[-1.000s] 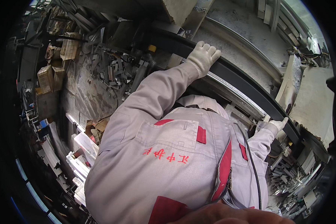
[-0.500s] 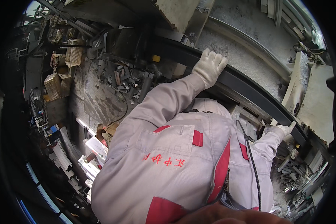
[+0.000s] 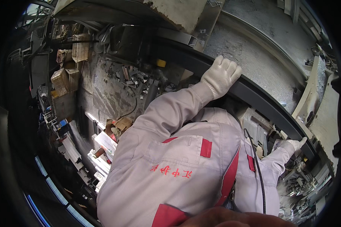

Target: The person measures a metal profile with a tape measure, then places it into a cutting machine and operates the control panel to cut it. After cutting, the person removes the cut piece and repeats the process with another profile.

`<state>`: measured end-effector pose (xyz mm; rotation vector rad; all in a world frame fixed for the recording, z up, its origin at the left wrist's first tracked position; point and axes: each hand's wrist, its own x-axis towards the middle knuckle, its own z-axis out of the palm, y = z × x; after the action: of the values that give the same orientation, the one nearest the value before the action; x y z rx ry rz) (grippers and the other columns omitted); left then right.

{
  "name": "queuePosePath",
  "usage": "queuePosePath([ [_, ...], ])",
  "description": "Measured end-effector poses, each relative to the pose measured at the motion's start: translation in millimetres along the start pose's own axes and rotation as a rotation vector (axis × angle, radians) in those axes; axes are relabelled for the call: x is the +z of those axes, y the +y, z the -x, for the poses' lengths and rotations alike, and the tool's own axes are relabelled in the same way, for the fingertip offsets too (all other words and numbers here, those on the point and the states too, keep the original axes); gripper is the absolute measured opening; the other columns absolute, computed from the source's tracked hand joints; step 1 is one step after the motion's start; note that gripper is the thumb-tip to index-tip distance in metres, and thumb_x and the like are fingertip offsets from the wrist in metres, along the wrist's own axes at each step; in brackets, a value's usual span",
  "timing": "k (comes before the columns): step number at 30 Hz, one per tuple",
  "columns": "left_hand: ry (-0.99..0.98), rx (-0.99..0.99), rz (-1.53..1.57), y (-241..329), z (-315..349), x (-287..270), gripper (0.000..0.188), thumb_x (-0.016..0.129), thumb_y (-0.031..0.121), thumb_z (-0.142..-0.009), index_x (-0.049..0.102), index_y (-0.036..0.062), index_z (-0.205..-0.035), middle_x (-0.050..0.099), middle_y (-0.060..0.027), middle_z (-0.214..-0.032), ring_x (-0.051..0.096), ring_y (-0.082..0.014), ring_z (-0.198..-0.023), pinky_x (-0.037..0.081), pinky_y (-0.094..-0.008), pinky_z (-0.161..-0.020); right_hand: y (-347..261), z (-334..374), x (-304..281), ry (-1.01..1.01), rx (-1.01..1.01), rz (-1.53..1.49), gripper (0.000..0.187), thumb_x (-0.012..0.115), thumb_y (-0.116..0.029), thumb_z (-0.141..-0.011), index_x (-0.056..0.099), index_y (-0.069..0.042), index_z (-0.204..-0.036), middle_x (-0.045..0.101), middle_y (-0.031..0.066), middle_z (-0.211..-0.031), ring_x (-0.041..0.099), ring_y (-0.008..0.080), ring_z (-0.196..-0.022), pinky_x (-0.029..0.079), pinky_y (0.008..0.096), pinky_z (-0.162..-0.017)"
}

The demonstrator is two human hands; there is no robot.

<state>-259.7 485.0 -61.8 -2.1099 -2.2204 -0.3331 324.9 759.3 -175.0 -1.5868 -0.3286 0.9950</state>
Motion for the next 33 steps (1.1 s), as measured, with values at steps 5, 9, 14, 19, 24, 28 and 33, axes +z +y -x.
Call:
queuePosePath([
  [5,0.018,0.004,0.009,-1.1,1.2,1.2,0.037,0.065,0.020,-0.094,0.063,0.0113,-0.130,0.062,-0.0070,-0.113,0.061,-0.0264,-0.106,0.048,-0.0476,-0.109,-12.0,11.4,4.1,0.094,0.023,0.095,0.074,0.078,-0.060,-0.101,0.071,-0.002,-0.148,0.074,0.0167,-0.148,0.071,0.0354,-0.124,0.054,0.0471,-0.114],
  [9,0.051,-0.013,0.067,-1.9,0.2,1.7,0.038,0.066,0.021,-0.093,0.065,0.0108,-0.130,0.063,-0.0077,-0.115,0.063,-0.0267,-0.108,0.051,-0.0478,-0.110,-23.1,35.9,11.3,0.052,0.043,0.134,0.086,0.074,-0.066,-0.101,0.064,-0.002,-0.158,0.064,0.0182,-0.164,0.061,0.0379,-0.144,0.043,0.0495,-0.127],
  [14,0.083,-0.040,0.051,-0.3,0.5,4.0,0.039,0.068,0.020,-0.092,0.067,0.0118,-0.131,0.064,-0.0072,-0.115,0.064,-0.0260,-0.108,0.054,-0.0461,-0.109,-35.4,67.0,33.0,0.154,0.089,0.268,0.091,0.066,-0.068,-0.105,0.057,-0.002,-0.165,0.058,0.0171,-0.171,0.057,0.0358,-0.151,0.040,0.0479,-0.130],
  [19,0.001,-0.007,0.104,-3.0,2.1,8.6,0.041,0.068,0.021,-0.094,0.069,0.0100,-0.133,0.067,-0.0081,-0.115,0.066,-0.0269,-0.105,0.054,-0.0458,-0.108,-35.1,82.4,45.2,0.194,0.094,0.315,0.091,0.063,-0.070,-0.106,0.056,-0.002,-0.166,0.058,0.0161,-0.171,0.057,0.0350,-0.151,0.040,0.0473,-0.130],
  [24,0.012,0.028,0.130,-5.5,3.9,12.1,0.039,0.064,0.022,-0.097,0.069,0.0078,-0.132,0.068,-0.0082,-0.116,0.065,-0.0279,-0.110,0.050,-0.0487,-0.112,-14.1,72.4,43.7,0.183,0.033,0.314,0.091,0.062,-0.071,-0.106,0.057,-0.003,-0.166,0.059,0.0156,-0.170,0.058,0.0348,-0.150,0.041,0.0468,-0.129],
  [28,-0.020,0.060,0.107,-5.2,4.2,13.4,0.038,0.061,0.024,-0.098,0.070,0.0084,-0.132,0.067,-0.0061,-0.112,0.064,-0.0258,-0.110,0.045,-0.0476,-0.113,0.4,61.4,41.4,0.186,-0.001,0.332,0.091,0.062,-0.072,-0.106,0.057,-0.003,-0.165,0.060,0.0152,-0.170,0.058,0.0345,-0.149,0.041,0.0465,-0.129],
  [33,0.009,0.069,0.111,-1.6,5.7,21.7,0.036,0.060,0.027,-0.100,0.072,0.0099,-0.130,0.068,-0.0056,-0.111,0.064,-0.0264,-0.111,0.043,-0.0506,-0.115,10.6,56.9,46.0,0.184,-0.036,0.354,0.090,0.061,-0.072,-0.107,0.058,-0.003,-0.165,0.061,0.0148,-0.169,0.059,0.0343,-0.149,0.041,0.0460,-0.129],
])
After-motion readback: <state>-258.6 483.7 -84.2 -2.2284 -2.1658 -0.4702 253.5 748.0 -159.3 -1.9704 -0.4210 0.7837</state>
